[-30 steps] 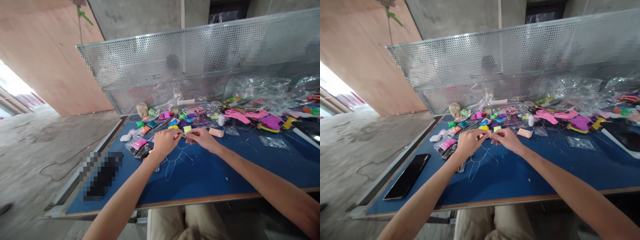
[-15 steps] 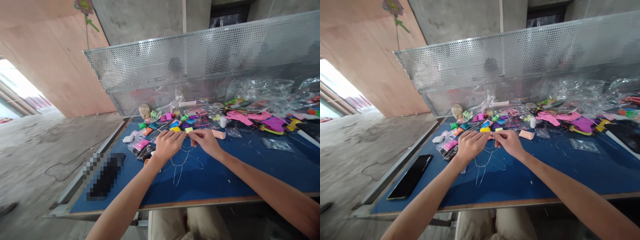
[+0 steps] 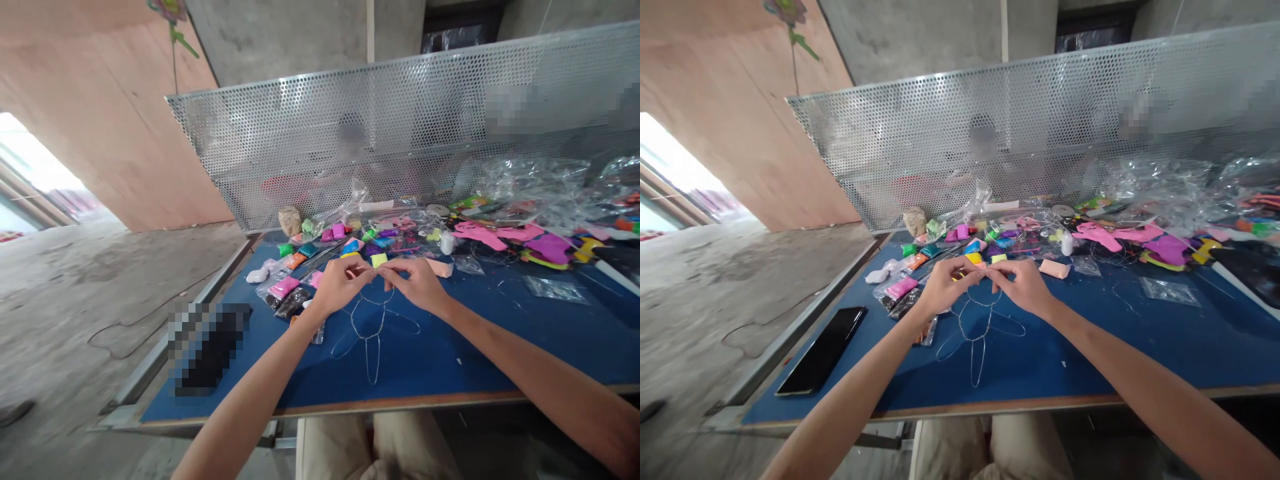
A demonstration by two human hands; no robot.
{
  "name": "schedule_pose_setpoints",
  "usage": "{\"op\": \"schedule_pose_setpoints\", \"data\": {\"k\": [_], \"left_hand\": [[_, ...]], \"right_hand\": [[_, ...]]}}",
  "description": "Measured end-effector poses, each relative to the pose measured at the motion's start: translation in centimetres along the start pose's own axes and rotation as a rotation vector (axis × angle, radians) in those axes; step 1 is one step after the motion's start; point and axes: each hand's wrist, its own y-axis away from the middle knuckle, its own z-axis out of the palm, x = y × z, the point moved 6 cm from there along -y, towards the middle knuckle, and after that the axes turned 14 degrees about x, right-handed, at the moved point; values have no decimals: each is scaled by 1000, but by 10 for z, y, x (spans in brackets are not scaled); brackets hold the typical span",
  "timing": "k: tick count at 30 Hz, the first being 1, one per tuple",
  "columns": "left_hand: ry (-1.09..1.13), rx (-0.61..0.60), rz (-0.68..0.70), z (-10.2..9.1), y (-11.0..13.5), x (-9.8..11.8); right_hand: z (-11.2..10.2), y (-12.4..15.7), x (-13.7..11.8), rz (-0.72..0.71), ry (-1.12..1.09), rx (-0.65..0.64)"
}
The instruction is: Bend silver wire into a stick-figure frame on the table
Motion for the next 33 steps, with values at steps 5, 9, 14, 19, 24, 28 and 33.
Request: {"op": "schedule_pose_setpoints", "data": {"k": [5,9,14,19,24,28,33], "left_hand": [[204,-113,-143,2,-4,-13],[162,-74,-109,1,-4,-15],[58,2,-33,5,1,-11],[-105,58,81,8,6,-4],[-444,209,346,7,11,10],[-538,250,433,10,15,15],[-267,168,146,5,8,4]], "right_hand": [[-2,-3,10,121,-159,65],[0,-3,20,181,-261,119],[2,3,26,259,-276,210],[1,6,23,265,-258,218],[-2,5,19,231,-200,234],[-2,6,21,224,-198,261],[-4,5,17,169,-200,259]]}}
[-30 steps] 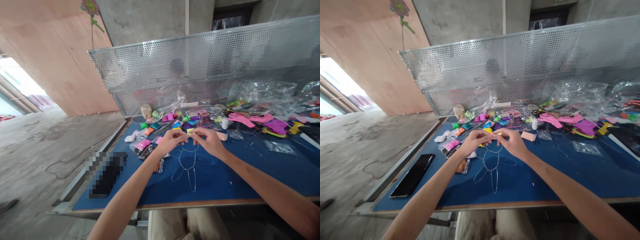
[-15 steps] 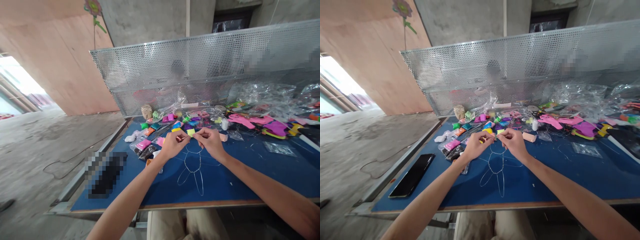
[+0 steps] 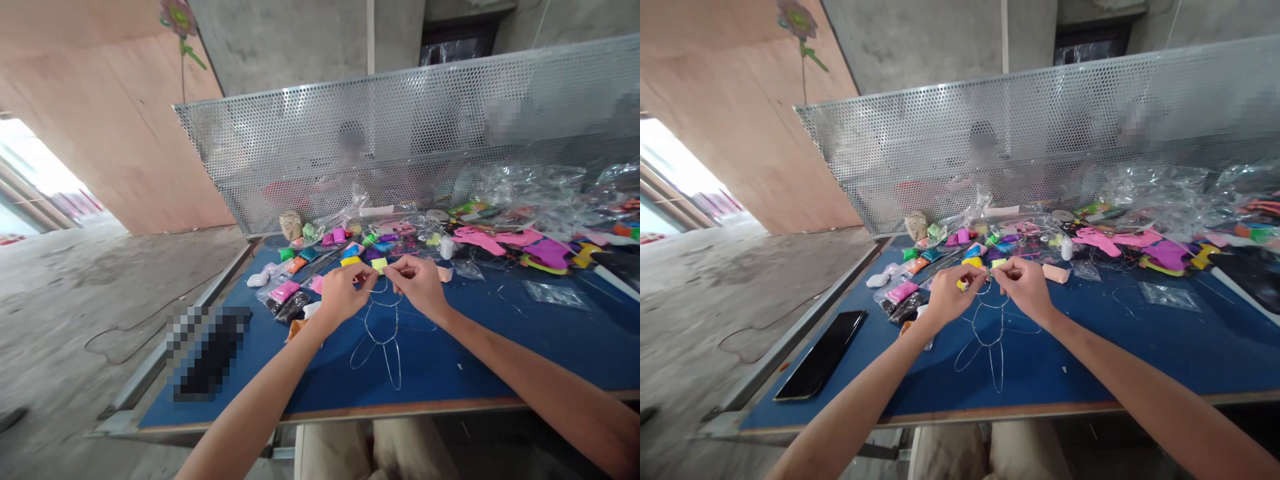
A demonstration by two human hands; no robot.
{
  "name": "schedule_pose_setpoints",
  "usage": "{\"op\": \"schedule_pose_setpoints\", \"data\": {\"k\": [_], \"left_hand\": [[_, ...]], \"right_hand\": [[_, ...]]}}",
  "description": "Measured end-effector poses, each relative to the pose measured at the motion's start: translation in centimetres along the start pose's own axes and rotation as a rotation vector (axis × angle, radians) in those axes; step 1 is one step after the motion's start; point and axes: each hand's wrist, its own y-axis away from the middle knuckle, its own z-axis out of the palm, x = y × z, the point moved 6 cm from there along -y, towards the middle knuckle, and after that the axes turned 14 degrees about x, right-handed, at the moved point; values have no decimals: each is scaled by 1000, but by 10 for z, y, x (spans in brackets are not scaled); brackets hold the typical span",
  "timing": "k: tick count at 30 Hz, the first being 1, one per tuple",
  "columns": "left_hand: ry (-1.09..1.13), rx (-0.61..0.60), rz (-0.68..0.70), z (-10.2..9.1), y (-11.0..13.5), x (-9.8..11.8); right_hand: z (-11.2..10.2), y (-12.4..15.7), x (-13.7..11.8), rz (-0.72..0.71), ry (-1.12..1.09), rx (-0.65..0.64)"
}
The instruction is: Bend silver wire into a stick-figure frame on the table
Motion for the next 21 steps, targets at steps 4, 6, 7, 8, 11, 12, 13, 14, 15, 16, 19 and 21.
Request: {"op": "schedule_pose_setpoints", "data": {"k": [4,6,7,8,11,12,13,14,15,16,19,21], "left_hand": [[414,-201,-249,2,-3,-3],[577,-262,-348,4,-2,-4],[635,-280,-392,6,-2,-5],[680,-294,-434,8,-1,-6],[767,-334,-541,16,3,-12],[783,-345,-558,17,4,-13],[786,-353,-557,19,4,-14],[776,-358,-538,19,4,-14],[749,-359,-505,18,3,-13],[707,-355,-462,16,2,-13],[557,-332,-340,10,-2,-10],[500,-307,-312,7,-3,-9]], "right_hand": [[0,0,-11,-67,-49,-59],[0,1,-14,-85,-70,-82],[0,1,-15,-89,-76,-88],[0,2,-15,-90,-81,-93],[1,2,-14,-84,-89,-96],[1,2,-12,-81,-91,-94],[1,2,-11,-75,-92,-95],[1,1,-9,-68,-91,-98],[1,1,-7,-59,-87,-105],[2,0,-6,-52,-80,-113],[2,-2,-3,-54,-39,-121],[1,-2,-3,-78,-6,-118]]}}
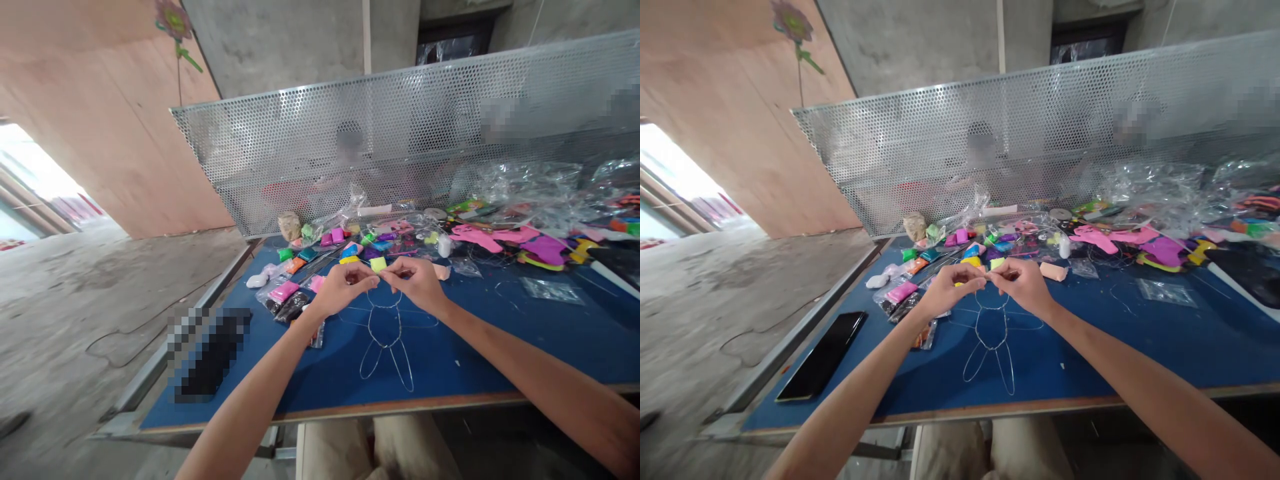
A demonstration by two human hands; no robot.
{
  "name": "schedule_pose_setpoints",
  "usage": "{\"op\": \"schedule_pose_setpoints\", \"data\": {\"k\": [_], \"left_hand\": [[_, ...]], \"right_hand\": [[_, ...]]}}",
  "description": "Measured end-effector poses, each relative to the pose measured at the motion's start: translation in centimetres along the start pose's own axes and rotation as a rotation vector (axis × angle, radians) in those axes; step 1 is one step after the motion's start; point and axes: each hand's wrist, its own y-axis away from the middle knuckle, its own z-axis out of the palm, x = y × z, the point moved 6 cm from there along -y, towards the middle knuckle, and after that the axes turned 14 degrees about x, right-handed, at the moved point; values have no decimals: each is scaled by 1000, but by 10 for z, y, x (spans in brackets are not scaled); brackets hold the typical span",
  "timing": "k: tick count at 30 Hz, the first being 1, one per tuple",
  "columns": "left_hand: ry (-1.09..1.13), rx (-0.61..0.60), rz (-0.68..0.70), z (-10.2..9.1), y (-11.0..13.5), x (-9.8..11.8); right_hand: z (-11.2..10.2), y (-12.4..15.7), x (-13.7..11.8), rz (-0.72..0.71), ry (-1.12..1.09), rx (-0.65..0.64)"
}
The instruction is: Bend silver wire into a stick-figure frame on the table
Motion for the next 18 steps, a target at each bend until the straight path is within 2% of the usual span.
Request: {"op": "schedule_pose_setpoints", "data": {"k": [4,14,18], "left_hand": [[-5,41,0,-2,0,1],[-36,-7,-71,-3,1,2],[-93,5,-43,-3,2,5]], "right_hand": [[0,1,-3,-34,45,-1],[-1,1,-3,-43,66,-11],[-2,0,-1,-34,73,0]]}}
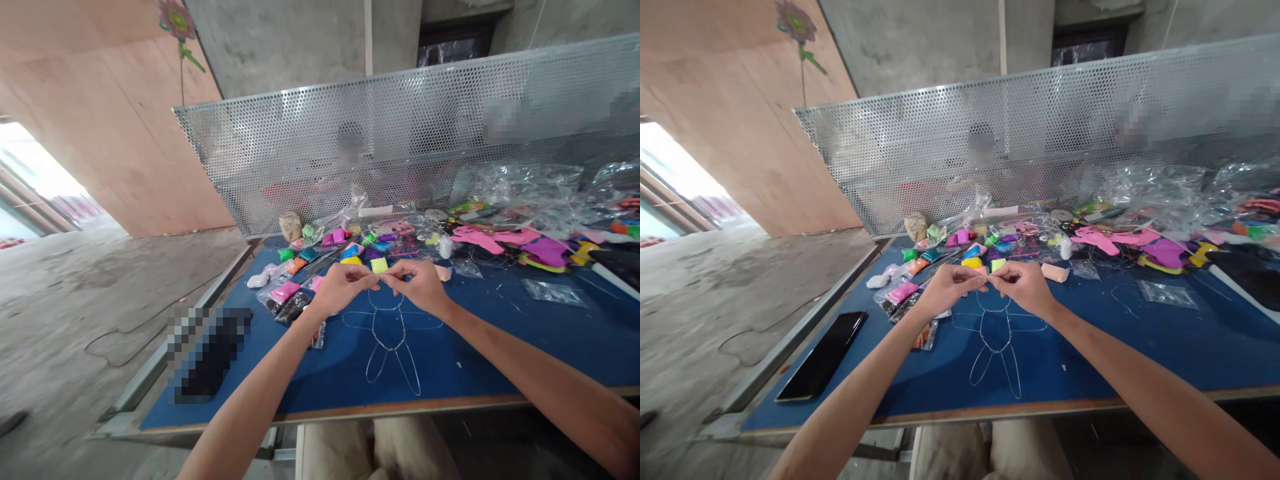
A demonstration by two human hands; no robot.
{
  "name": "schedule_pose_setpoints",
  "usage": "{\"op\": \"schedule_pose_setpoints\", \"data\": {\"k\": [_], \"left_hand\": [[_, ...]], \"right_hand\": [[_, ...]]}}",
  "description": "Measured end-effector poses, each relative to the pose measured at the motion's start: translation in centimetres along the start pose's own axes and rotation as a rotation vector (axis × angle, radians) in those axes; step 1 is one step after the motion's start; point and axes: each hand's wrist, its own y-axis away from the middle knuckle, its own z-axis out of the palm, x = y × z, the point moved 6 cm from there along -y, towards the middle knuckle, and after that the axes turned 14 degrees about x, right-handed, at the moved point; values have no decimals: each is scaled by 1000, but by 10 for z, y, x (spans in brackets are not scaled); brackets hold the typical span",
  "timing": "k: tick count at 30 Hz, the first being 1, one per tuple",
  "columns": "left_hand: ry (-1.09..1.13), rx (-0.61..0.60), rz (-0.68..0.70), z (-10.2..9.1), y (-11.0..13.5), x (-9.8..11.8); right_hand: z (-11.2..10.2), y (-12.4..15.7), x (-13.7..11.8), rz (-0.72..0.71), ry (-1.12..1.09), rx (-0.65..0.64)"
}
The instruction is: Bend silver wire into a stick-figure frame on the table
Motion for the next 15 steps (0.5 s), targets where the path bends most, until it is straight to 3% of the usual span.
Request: {"op": "schedule_pose_setpoints", "data": {"k": [7,15], "left_hand": [[-91,43,79,-3,0,7],[142,-8,-91,1,1,0]], "right_hand": [[2,0,0,0,5,-15],[0,-3,-3,27,-57,-32]]}}
